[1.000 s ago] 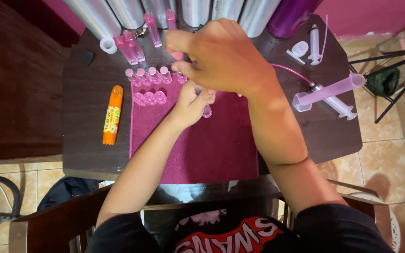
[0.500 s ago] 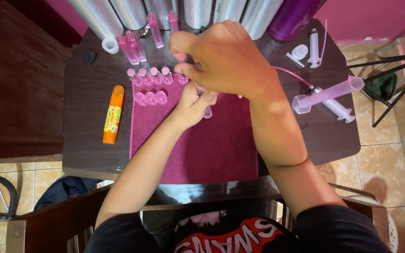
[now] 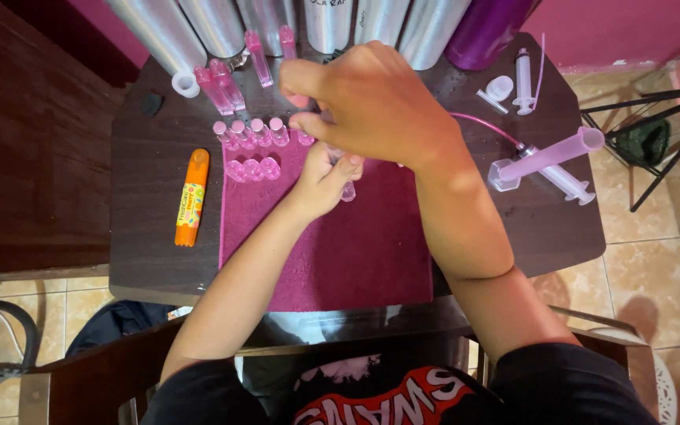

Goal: Using a syringe to transfer perfume from large aluminum storage bottles into small sample vials.

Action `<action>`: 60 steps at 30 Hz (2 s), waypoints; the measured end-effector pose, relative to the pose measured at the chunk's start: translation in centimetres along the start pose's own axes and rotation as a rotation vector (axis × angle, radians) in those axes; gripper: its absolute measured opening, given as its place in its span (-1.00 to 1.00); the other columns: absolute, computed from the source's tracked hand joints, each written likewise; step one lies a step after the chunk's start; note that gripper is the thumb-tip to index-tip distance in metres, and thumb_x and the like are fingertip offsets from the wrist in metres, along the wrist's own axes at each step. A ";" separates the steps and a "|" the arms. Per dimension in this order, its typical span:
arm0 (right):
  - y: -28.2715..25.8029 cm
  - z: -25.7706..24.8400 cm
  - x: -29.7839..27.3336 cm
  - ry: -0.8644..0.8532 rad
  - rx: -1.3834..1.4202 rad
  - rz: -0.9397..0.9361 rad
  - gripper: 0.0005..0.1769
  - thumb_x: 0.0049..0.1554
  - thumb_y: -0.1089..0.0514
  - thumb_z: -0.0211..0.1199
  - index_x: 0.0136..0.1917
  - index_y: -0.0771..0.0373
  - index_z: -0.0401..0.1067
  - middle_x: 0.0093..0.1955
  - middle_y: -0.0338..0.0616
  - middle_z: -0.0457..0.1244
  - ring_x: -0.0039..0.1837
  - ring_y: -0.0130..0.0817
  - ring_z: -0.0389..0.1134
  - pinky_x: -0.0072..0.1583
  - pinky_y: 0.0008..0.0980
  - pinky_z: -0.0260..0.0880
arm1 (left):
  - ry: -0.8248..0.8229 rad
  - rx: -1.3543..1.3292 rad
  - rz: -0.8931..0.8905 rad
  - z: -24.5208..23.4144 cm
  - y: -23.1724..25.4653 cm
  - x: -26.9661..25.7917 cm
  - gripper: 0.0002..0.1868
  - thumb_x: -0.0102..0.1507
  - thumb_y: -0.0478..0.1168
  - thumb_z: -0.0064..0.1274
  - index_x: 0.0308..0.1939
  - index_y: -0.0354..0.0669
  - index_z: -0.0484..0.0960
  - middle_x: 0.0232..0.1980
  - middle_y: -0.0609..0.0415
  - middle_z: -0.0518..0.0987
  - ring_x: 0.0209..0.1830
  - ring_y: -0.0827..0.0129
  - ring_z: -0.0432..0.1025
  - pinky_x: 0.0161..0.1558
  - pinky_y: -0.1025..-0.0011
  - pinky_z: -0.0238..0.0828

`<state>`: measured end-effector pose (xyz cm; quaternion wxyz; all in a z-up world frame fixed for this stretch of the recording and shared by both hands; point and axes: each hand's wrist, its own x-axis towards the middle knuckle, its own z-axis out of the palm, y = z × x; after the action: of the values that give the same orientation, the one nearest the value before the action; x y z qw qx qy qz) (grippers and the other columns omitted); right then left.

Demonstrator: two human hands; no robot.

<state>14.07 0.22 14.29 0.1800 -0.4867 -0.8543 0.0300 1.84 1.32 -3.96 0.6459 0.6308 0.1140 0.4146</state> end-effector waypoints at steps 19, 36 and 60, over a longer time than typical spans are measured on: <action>0.2 -0.4 -0.7 0.089 0.007 -0.062 -0.79 0.16 0.23 0.31 -0.11 0.09 0.27 -0.57 -0.28 -0.05 -0.46 -0.17 -0.05 -0.29 -0.23 0.08 | -0.025 0.136 -0.004 -0.4 0.5 0.2 -0.43 0.40 0.25 -0.13 -0.50 -0.08 0.34 -0.56 0.23 0.29 -0.55 0.54 0.17 -0.43 0.50 0.01; 0.1 -0.5 -0.9 0.105 0.012 -0.063 -0.71 0.19 0.12 0.42 -0.11 0.09 0.27 -0.56 -0.37 0.11 -0.47 -0.19 0.11 -0.29 -0.23 0.14 | -0.054 0.033 0.010 0.0 1.1 0.2 -0.51 0.41 0.19 -0.10 -0.41 -0.02 0.19 -0.55 0.28 0.08 -0.58 0.59 -0.04 -0.49 0.50 -0.17; 5.9 15.7 -11.5 0.288 0.544 0.061 -0.28 -0.34 -0.12 0.79 -0.03 0.21 0.52 -0.49 -0.29 0.17 -0.45 -0.29 0.25 -0.24 -0.43 0.30 | 0.085 -0.378 -0.074 -2.1 0.4 0.5 0.09 0.35 0.58 -0.76 0.32 -0.25 0.49 -0.31 0.04 0.58 -0.35 0.41 0.52 -0.32 0.59 0.41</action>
<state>18.89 -4.44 -4.84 0.4218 -0.4452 -0.7657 0.1938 0.63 3.08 -3.80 0.7623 0.4758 0.0843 0.4307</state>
